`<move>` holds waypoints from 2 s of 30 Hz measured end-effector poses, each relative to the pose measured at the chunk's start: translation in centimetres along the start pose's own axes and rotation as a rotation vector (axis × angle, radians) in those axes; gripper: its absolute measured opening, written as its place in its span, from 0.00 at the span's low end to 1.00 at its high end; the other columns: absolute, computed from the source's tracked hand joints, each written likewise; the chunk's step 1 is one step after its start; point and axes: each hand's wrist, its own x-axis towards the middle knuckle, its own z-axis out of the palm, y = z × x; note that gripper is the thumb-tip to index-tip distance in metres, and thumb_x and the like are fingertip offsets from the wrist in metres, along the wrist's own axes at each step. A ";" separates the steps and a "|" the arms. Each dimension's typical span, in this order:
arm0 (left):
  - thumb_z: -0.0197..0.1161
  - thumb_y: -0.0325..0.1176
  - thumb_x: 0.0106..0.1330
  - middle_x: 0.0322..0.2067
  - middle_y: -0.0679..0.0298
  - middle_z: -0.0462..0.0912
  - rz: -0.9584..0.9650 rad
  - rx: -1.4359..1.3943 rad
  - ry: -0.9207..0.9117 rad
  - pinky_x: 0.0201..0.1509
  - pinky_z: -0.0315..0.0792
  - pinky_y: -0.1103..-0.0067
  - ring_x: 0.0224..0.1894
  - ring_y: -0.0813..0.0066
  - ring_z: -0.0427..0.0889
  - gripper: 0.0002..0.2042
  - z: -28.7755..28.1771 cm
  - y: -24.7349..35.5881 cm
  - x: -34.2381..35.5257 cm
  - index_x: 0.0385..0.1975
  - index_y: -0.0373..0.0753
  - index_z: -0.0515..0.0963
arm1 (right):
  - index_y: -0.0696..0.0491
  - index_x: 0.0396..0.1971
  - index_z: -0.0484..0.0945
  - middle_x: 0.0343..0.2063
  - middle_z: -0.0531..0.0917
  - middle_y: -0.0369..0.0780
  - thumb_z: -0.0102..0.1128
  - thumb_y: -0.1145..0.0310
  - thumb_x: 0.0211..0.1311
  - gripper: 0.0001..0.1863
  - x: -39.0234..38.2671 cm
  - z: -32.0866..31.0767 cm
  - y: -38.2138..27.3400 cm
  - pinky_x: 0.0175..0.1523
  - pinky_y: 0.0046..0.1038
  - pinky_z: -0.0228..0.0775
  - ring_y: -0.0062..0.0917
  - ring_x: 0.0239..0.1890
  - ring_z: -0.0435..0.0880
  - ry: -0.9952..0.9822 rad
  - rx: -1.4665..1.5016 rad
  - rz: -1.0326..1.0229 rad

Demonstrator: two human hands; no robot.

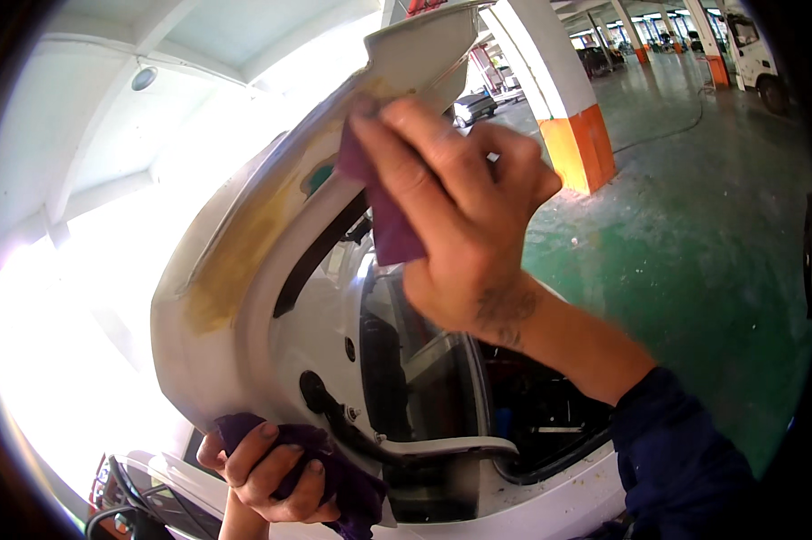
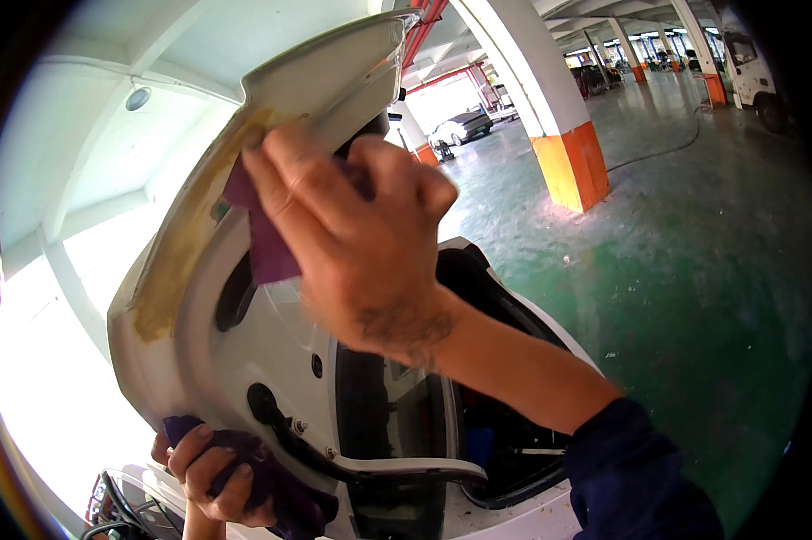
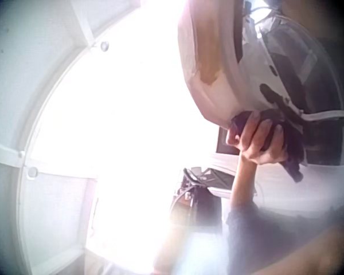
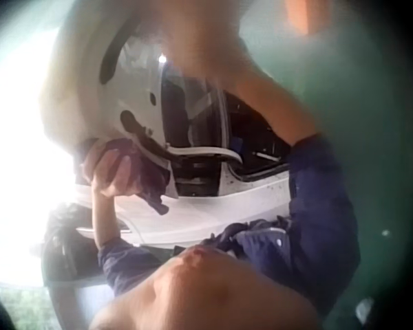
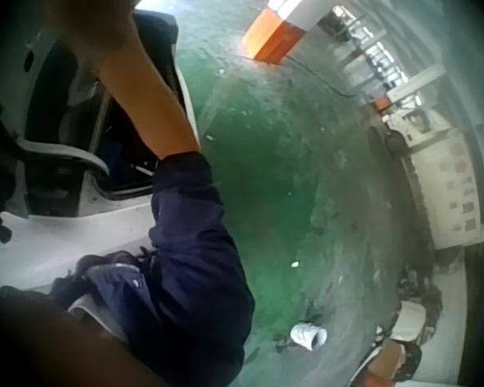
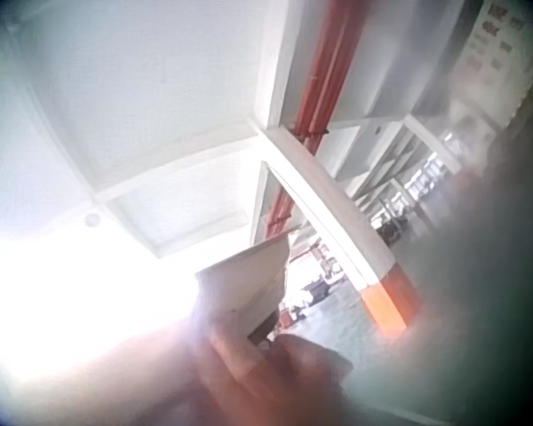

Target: The person sands the inner edge of a white car trunk lid using a purple sanding block and wipes the surface with a purple cloth. The person works on the curved edge of the trunk lid, alternating between sanding and wiping.

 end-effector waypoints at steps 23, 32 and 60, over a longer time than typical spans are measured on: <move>0.60 0.60 0.53 0.35 0.72 0.77 -0.024 0.028 -0.019 0.61 0.61 0.53 0.46 0.65 0.84 0.14 -0.3 0.1 -0.6 0.35 0.65 0.78 | 0.49 0.54 0.87 0.58 0.80 0.28 0.61 0.72 0.51 0.26 0.2 0.1 -0.1 0.56 0.37 0.48 0.30 0.49 0.70 -0.025 0.007 0.078; 0.61 0.61 0.54 0.35 0.71 0.77 -0.029 0.029 -0.013 0.62 0.62 0.52 0.46 0.65 0.83 0.14 -0.2 0.1 -0.5 0.33 0.63 0.78 | 0.50 0.54 0.87 0.58 0.80 0.27 0.62 0.71 0.55 0.24 0.2 0.0 -0.7 0.56 0.37 0.48 0.29 0.49 0.70 -0.030 -0.002 0.057; 0.58 0.61 0.60 0.37 0.69 0.79 -0.015 0.028 -0.054 0.62 0.63 0.50 0.48 0.62 0.84 0.15 -0.5 0.1 -0.4 0.37 0.61 0.80 | 0.50 0.58 0.84 0.59 0.78 0.29 0.63 0.71 0.53 0.28 -1.1 -0.8 -2.3 0.57 0.40 0.49 0.31 0.51 0.71 -0.116 -0.007 -0.021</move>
